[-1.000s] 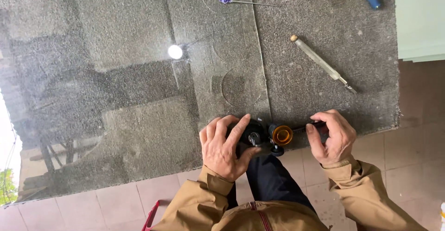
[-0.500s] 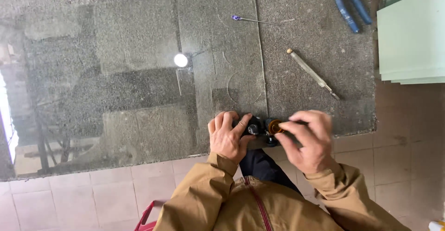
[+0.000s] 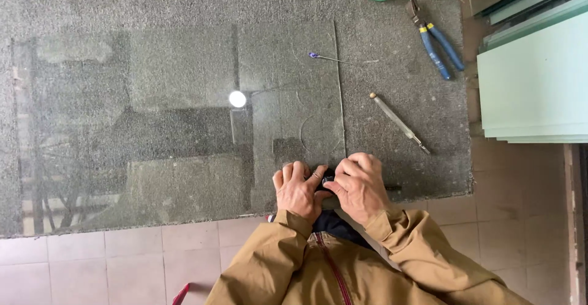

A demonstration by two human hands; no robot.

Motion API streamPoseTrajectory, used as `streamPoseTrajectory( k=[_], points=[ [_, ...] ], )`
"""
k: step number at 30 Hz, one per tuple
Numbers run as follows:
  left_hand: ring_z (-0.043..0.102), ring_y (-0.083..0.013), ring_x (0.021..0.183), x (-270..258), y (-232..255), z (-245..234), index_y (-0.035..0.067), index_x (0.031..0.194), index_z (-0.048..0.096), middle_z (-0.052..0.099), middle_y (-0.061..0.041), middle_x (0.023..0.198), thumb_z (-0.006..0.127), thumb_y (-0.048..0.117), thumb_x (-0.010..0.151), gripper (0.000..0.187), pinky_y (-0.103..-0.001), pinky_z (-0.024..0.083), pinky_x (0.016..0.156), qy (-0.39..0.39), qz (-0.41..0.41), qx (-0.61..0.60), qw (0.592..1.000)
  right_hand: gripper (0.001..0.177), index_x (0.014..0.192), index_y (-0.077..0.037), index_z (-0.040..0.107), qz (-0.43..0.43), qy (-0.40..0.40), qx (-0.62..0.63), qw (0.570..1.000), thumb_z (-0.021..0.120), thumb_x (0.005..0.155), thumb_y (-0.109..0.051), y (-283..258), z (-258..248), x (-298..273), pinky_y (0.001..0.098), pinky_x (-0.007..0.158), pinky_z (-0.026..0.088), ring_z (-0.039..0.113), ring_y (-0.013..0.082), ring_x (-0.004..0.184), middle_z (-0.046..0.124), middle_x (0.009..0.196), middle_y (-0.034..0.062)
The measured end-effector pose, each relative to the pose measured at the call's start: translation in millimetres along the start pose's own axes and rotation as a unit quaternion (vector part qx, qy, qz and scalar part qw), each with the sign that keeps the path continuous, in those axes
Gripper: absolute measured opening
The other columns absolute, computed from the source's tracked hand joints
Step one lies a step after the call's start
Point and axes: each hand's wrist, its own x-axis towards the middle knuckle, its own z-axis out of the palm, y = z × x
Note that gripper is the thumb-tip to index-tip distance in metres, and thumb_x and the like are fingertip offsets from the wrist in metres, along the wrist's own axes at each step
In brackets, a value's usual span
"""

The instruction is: Cutting a circular piece of glass from a sheet using a circular glass cutter and other hand tools

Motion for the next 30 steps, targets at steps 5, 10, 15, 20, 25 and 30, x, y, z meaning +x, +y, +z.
streamPoseTrajectory(
  k=[5, 10, 15, 20, 25, 30],
  points=[
    [0.041, -0.0268, 0.119, 1.7, 1.4, -4.3, 0.037, 0.139, 0.058, 0.040, 0.002, 0.104, 0.078, 0.047, 0.076, 0.067, -0.047, 0.027, 0.104, -0.040, -0.021, -0.003, 0.999, 0.039, 0.067, -0.015, 0.059, 0.064, -0.034, -0.021, 0.997, 0.080, 0.081, -0.046, 4.9, 10.2, -11.9, 0.0521, 0.094, 0.043, 0.057, 0.0265, 0.102, 0.056, 0.085, -0.0029],
    [0.041, -0.0282, 0.117, -3.5, 5.9, -7.2, 0.036, 0.140, 0.055, 0.040, 0.001, 0.103, 0.079, 0.040, 0.075, 0.069, -0.047, 0.028, 0.102, -0.048, -0.016, 0.004, 0.999, 0.032, 0.081, -0.020, 0.061, 0.004, -0.010, 0.035, 0.999, 0.075, 0.088, -0.048, 0.3, -11.2, 3.2, 0.0446, 0.096, 0.045, 0.059, 0.0247, 0.107, 0.058, 0.092, -0.0039],
    [0.041, -0.0289, 0.118, 1.2, 6.4, -10.4, 0.035, 0.141, 0.054, 0.041, 0.001, 0.104, 0.078, 0.038, 0.076, 0.069, -0.049, 0.025, 0.104, -0.064, -0.021, 0.002, 0.998, 0.036, 0.086, -0.019, 0.065, -0.082, -0.015, 0.025, 0.996, 0.070, 0.090, -0.054, 4.1, -16.6, 9.6, 0.0453, 0.100, 0.043, 0.059, 0.0241, 0.103, 0.060, 0.092, -0.0015],
    [0.040, -0.0292, 0.119, 2.2, 2.7, -2.7, 0.036, 0.142, 0.053, 0.040, 0.000, 0.105, 0.077, 0.042, 0.076, 0.070, -0.049, 0.025, 0.103, -0.050, -0.018, -0.009, 0.999, 0.029, 0.086, -0.016, 0.068, -0.095, 0.008, 0.027, 0.995, 0.070, 0.095, -0.044, 4.3, -16.4, 8.0, 0.0466, 0.102, 0.045, 0.061, 0.0227, 0.098, 0.062, 0.089, 0.0001],
    [0.041, -0.0298, 0.121, 3.7, 2.0, -7.7, 0.036, 0.142, 0.053, 0.043, -0.001, 0.107, 0.075, 0.045, 0.079, 0.068, -0.050, 0.026, 0.105, -0.064, -0.017, -0.021, 0.998, 0.037, 0.095, -0.015, 0.068, -0.106, 0.003, 0.018, 0.994, 0.072, 0.089, -0.052, 0.5, -18.7, 9.2, 0.0483, 0.101, 0.046, 0.060, 0.0229, 0.097, 0.061, 0.092, 0.0013],
    [0.040, -0.0284, 0.121, 2.5, 5.5, -9.5, 0.037, 0.142, 0.052, 0.041, 0.001, 0.108, 0.077, 0.043, 0.078, 0.069, -0.049, 0.025, 0.105, -0.071, -0.028, -0.014, 0.997, 0.028, 0.092, -0.016, 0.070, -0.114, 0.019, 0.008, 0.993, 0.068, 0.097, -0.043, 9.1, -8.2, 4.7, 0.0471, 0.101, 0.045, 0.060, 0.0221, 0.095, 0.061, 0.089, 0.0002]
  ],
)
